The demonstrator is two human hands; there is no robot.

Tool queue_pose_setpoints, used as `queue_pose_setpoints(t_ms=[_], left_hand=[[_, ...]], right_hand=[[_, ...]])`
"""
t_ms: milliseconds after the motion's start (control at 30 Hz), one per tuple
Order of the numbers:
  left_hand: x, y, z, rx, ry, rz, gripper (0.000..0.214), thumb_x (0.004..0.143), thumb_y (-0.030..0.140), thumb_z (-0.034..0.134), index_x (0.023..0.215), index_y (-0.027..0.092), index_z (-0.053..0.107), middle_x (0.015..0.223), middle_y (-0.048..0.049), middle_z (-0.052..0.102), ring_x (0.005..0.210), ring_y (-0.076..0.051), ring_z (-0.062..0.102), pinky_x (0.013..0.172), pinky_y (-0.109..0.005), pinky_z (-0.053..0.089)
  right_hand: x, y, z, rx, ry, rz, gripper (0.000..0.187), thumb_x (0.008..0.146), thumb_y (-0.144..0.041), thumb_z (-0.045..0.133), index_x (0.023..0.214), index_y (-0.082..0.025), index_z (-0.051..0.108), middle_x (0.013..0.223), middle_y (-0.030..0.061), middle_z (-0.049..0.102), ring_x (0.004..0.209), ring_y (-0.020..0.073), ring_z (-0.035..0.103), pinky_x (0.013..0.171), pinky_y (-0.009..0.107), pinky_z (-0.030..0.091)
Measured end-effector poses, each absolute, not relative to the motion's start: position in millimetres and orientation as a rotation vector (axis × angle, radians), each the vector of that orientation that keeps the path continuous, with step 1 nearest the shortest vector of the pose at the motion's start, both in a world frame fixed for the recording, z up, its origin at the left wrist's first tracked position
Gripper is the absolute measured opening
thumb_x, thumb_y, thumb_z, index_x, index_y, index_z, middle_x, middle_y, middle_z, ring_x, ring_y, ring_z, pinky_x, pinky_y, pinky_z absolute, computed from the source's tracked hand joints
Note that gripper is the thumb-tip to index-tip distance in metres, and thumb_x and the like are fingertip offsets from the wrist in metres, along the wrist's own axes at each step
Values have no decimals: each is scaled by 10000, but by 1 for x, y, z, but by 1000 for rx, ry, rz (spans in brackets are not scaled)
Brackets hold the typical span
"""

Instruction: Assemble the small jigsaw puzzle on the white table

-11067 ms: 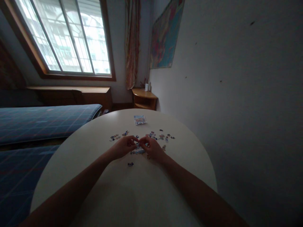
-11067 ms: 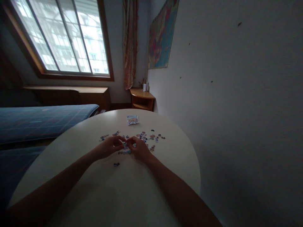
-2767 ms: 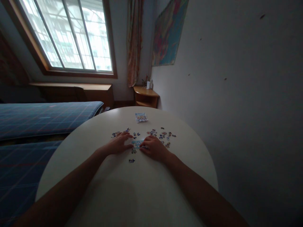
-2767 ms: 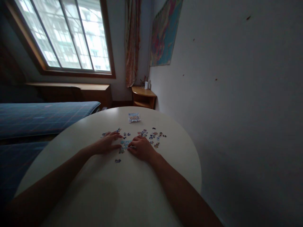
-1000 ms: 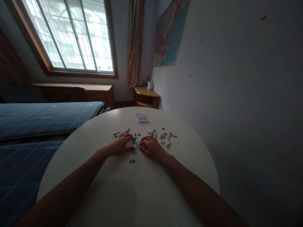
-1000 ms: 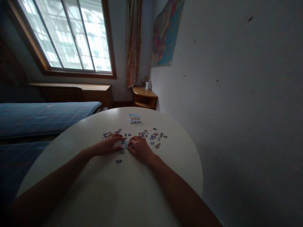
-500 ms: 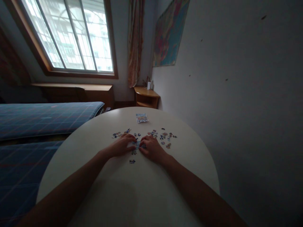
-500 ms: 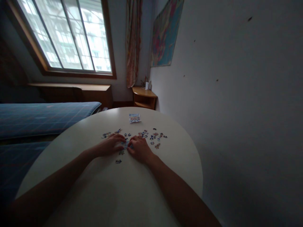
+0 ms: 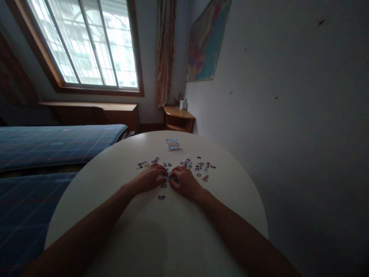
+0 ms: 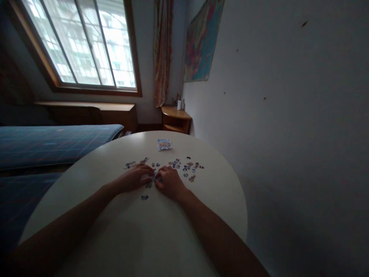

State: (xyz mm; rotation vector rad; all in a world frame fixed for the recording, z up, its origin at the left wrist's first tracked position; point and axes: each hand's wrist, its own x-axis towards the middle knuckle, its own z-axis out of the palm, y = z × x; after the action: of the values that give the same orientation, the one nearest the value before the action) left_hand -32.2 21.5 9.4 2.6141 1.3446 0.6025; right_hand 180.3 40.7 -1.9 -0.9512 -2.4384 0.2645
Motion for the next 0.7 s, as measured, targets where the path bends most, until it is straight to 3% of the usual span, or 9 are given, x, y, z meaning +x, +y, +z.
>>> queue_pose_setpoints(t_ms=[367, 700], left_hand=[[-30, 20, 14, 2633, 1351, 577, 218, 931, 348, 545, 1013, 260, 727, 1092, -48, 709, 1093, -238, 590, 986, -392, 439], [-28, 19, 17, 2690, 1350, 552, 191, 921, 252, 560, 1016, 254, 726, 1034, -38, 727, 1047, -222, 606, 972, -370, 440]], right_hand=[[181, 44, 2, -934, -2432, 321, 101, 822, -214, 677, 914, -175, 693, 1058, 70, 687, 1036, 203, 602, 975, 362, 391], [177, 41, 2, -997, -2389, 348, 131, 806, -157, 643, 926, -154, 696, 1000, 81, 678, 980, 187, 595, 913, 323, 430]])
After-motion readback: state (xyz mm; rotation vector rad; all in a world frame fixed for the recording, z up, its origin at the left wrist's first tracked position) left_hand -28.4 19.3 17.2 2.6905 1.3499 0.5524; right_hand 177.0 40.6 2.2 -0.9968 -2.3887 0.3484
